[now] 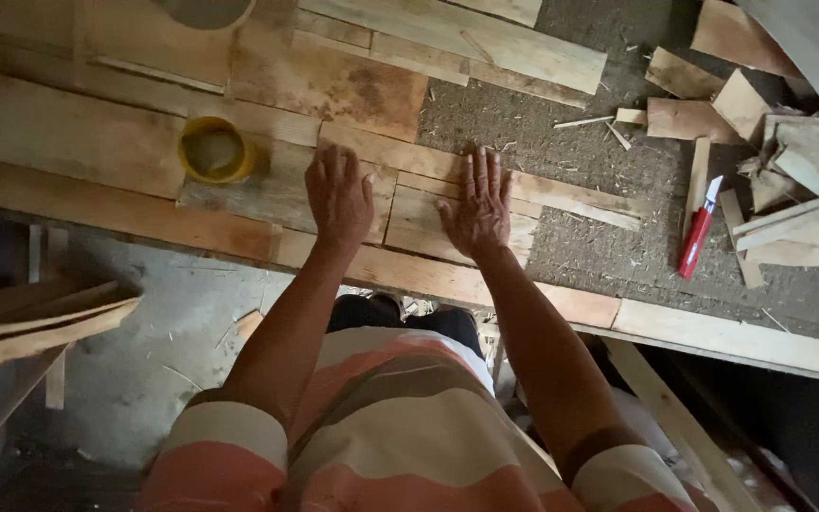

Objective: Applying adhesive tape to the joints of wooden planks and trimming it with a utility knife.

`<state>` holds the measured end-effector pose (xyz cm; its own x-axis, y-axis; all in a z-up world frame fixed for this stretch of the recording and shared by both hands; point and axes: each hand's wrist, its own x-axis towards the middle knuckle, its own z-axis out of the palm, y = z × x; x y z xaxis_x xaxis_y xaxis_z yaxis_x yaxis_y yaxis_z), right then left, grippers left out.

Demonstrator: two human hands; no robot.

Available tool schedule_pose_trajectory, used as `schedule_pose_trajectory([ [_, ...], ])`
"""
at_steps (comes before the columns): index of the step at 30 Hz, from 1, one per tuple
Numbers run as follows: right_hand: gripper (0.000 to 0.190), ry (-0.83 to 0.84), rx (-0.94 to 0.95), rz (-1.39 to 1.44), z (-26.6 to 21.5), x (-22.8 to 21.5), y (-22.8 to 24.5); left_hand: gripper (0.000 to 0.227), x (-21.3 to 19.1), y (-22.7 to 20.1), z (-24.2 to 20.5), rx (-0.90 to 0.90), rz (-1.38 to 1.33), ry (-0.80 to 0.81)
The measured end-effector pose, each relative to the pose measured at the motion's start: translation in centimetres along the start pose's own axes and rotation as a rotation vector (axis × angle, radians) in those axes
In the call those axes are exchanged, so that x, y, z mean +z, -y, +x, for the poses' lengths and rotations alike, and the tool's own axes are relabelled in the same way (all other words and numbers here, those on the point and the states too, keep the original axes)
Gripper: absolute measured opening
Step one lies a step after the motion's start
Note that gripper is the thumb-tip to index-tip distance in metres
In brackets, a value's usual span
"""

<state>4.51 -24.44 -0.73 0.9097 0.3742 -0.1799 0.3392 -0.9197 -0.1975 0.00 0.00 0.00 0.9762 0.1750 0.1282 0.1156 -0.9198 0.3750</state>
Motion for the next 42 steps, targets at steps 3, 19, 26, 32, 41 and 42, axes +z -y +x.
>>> schedule_pose_trajectory([
  [3, 0.094, 0.068, 0.059, 0.006, 0.2, -1.3, 0.8, 0.061, -0.4, -1.1, 0.1, -0.054, 0.081, 0.05],
  [19, 0.095, 0.075, 0.096, -0.006, 0.1, -0.8, 0.5, 0.084, 3.6, -0.1, -0.9, 0.041, 0.101, 0.151],
  [26, 0.092, 0.041, 0.043, -0.012, -0.4, -0.8, 0.2, 0.087, 2.8, -0.6, -1.3, 0.094, 0.034, 0.087],
  [32, 0.072, 0.055, 0.24, -0.268, -2.2, -0.9, -3.9, 0.091, 2.8, -0.7, -0.9, 0.067, 0.032, 0.149],
  [41, 0.061, -0.174, 0.351, -0.164, -8.3, -2.0, -17.4, 0.091, 3.0, -0.7, -1.1, 0.048, 0.075, 0.185],
  [42, 0.068, -0.079, 0.344, -0.162, -8.3, -3.0, -17.5, 0.091, 3.1, -0.7, -1.0, 0.062, 0.094, 0.173],
])
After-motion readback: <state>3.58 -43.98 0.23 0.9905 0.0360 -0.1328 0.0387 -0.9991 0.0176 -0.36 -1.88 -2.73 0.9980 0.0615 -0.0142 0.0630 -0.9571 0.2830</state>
